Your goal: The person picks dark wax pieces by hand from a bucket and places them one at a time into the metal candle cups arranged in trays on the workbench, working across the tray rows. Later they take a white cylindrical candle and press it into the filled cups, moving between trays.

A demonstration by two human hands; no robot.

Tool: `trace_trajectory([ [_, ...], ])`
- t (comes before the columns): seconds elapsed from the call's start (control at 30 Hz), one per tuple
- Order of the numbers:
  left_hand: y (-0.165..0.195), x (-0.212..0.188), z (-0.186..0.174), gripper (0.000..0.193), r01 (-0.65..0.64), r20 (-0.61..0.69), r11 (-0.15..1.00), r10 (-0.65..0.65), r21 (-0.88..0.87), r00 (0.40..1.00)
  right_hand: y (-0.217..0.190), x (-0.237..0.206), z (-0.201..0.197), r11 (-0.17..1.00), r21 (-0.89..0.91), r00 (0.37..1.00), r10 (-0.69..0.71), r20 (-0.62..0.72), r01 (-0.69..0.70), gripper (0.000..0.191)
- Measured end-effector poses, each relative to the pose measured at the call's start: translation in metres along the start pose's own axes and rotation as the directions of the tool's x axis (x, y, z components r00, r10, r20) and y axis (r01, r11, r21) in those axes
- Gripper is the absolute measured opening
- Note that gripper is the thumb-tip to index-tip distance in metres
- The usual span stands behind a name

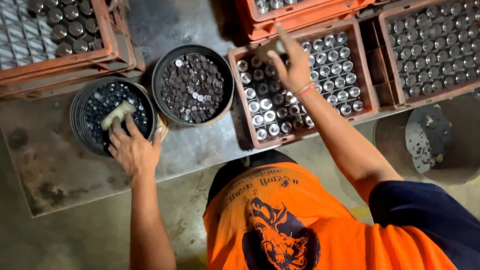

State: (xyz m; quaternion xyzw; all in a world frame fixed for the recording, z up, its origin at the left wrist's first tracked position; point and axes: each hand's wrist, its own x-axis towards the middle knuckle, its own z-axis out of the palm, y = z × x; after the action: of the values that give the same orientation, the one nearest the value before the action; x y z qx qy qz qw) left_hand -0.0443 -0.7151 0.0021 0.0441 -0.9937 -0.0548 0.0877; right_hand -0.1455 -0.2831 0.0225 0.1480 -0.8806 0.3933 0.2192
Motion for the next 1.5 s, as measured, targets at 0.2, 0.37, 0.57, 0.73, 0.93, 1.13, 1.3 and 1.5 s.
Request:
trace_trajectory([
  [0.2, 0.000, 0.002, 0.004, 0.088, 0.011, 0.033, 1.000, -0.011, 0.019, 0.999, 0.002, -0.011, 0.002, 0.999, 0.033, 0.998, 0.031, 0.053, -0.032, 0.055],
  [0.37, -0.004, 0.002, 0.010, 0.086, 0.005, 0.015, 0.999, -0.005, 0.031, 1.000, 0.012, -0.018, 0.001, 1.000, 0.004, 0.998, -0.007, 0.060, 0.007, 0.053],
  [0.57, -0.004, 0.000, 0.011, 0.087, -0.010, 0.012, 0.997, 0.009, 0.073, 1.000, -0.004, -0.028, -0.010, 0.999, -0.003, 0.965, -0.033, 0.261, 0.035, 0.052],
  [0.73, -0.006, -0.002, 0.012, 0.086, -0.017, 0.001, 0.999, 0.017, 0.050, 1.000, -0.017, -0.038, -0.021, 0.986, 0.110, 0.992, -0.125, 0.018, 0.123, 0.054],
  [0.93, -0.006, -0.002, 0.012, 0.086, -0.027, -0.010, 0.999, 0.027, 0.044, 1.000, -0.026, -0.065, -0.030, 0.990, 0.072, 0.910, 0.078, 0.407, -0.117, 0.055],
  [1.13, -0.006, -0.004, 0.014, 0.087, -0.006, 0.006, 0.998, 0.006, 0.062, 1.000, -0.028, -0.084, -0.043, 0.985, 0.169, 0.994, 0.003, 0.111, -0.022, 0.052],
  [1.3, -0.006, -0.005, 0.019, 0.087, -0.013, -0.024, 0.999, 0.014, 0.048, 1.000, -0.030, -0.091, -0.044, 0.999, 0.031, 0.916, 0.007, 0.402, -0.021, 0.053],
  [1.5, -0.009, -0.008, 0.019, 0.087, -0.001, 0.014, 0.999, 0.000, 0.053, 1.000, -0.036, -0.111, -0.057, 0.994, 0.096, 0.990, 0.031, 0.136, -0.044, 0.049],
])
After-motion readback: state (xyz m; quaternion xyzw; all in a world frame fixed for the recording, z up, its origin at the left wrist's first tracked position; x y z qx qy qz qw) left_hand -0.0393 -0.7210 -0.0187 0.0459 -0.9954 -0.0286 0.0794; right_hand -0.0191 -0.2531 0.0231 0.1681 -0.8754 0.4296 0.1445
